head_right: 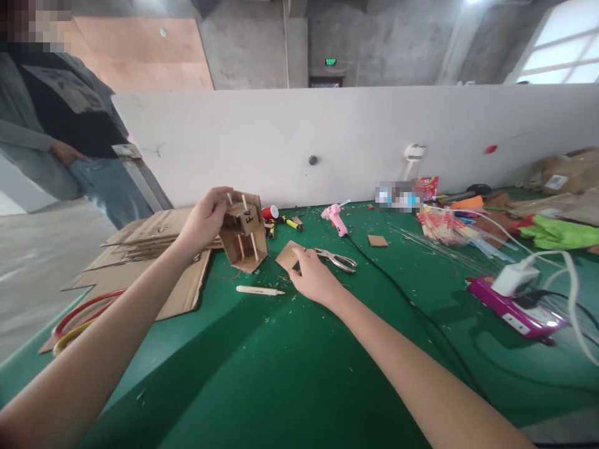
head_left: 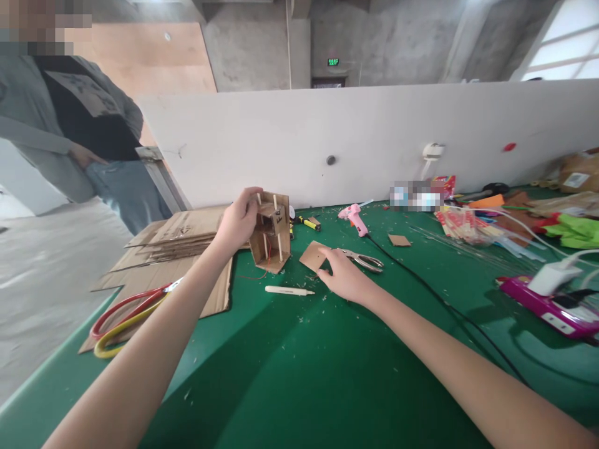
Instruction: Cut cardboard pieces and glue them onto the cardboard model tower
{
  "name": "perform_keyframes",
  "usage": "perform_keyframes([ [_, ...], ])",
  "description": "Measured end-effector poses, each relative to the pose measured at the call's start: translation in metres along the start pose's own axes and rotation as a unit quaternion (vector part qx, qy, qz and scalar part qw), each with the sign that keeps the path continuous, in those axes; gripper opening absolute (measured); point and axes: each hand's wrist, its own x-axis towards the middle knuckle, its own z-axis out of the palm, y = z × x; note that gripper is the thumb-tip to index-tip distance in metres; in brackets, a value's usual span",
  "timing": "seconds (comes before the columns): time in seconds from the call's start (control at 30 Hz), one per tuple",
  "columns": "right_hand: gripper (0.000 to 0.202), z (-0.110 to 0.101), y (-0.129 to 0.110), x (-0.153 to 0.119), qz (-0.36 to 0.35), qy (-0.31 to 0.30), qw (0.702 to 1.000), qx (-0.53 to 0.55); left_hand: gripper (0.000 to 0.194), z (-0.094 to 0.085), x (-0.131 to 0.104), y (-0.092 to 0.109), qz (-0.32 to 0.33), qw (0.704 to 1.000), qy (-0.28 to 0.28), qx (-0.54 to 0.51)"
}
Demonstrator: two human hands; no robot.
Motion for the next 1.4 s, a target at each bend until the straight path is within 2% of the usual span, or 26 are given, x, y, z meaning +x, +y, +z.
perform_keyframes([
  [0.23, 0.052, -0.008, -0.013, -0.005, 0.031, 0.006, 0.983, -0.178, 0.040, 0.000, -0.005, 0.007, -0.006, 1.000, 0.013, 0.025],
  [0.37, 0.032, -0.016, -0.024, -0.008, 0.050, 0.001, 0.965, -0.259, 0.041, 0.002, -0.005, 0.011, 0.001, 0.999, 0.023, 0.039],
  [0.47, 0.028, -0.021, -0.030, -0.010, 0.036, 0.024, 0.958, -0.283, 0.043, 0.005, -0.005, 0.018, 0.002, 0.999, 0.024, 0.041],
  [0.57, 0.029, -0.022, -0.031, -0.010, 0.016, 0.021, 0.958, -0.286, 0.045, 0.008, -0.006, 0.025, -0.002, 0.999, 0.020, 0.041],
  [0.7, 0.031, -0.025, -0.018, -0.007, 0.014, 0.032, 0.940, -0.341, 0.045, 0.010, -0.004, 0.029, 0.003, 0.999, 0.010, 0.047],
  [0.77, 0.032, -0.030, -0.009, -0.006, 0.051, 0.032, 0.925, -0.376, 0.045, 0.010, -0.003, 0.028, 0.005, 0.999, 0.011, 0.049],
  [0.83, 0.034, -0.037, 0.000, -0.004, 0.096, 0.007, 0.916, -0.390, 0.045, 0.009, -0.001, 0.026, 0.005, 0.999, 0.013, 0.048],
  [1.0, 0.037, -0.045, 0.011, -0.001, 0.138, -0.067, 0.924, -0.349, 0.049, 0.006, 0.000, 0.021, 0.001, 0.999, 0.003, 0.037],
  [1.1, 0.037, -0.043, 0.015, 0.002, 0.138, -0.061, 0.925, -0.347, 0.049, 0.005, -0.001, 0.023, -0.013, 0.999, -0.013, 0.047],
  [1.2, 0.037, -0.041, 0.025, 0.005, 0.150, -0.064, 0.922, -0.351, 0.051, 0.001, -0.001, 0.029, -0.025, 0.997, -0.041, 0.068],
  [1.3, 0.038, -0.040, 0.036, 0.009, 0.163, -0.088, 0.920, -0.345, 0.058, -0.008, -0.001, 0.039, -0.055, 0.991, -0.094, 0.078],
  [1.4, 0.039, -0.038, 0.044, 0.012, 0.155, -0.084, 0.922, -0.344, 0.064, -0.017, -0.002, 0.047, -0.077, 0.984, -0.145, 0.069],
])
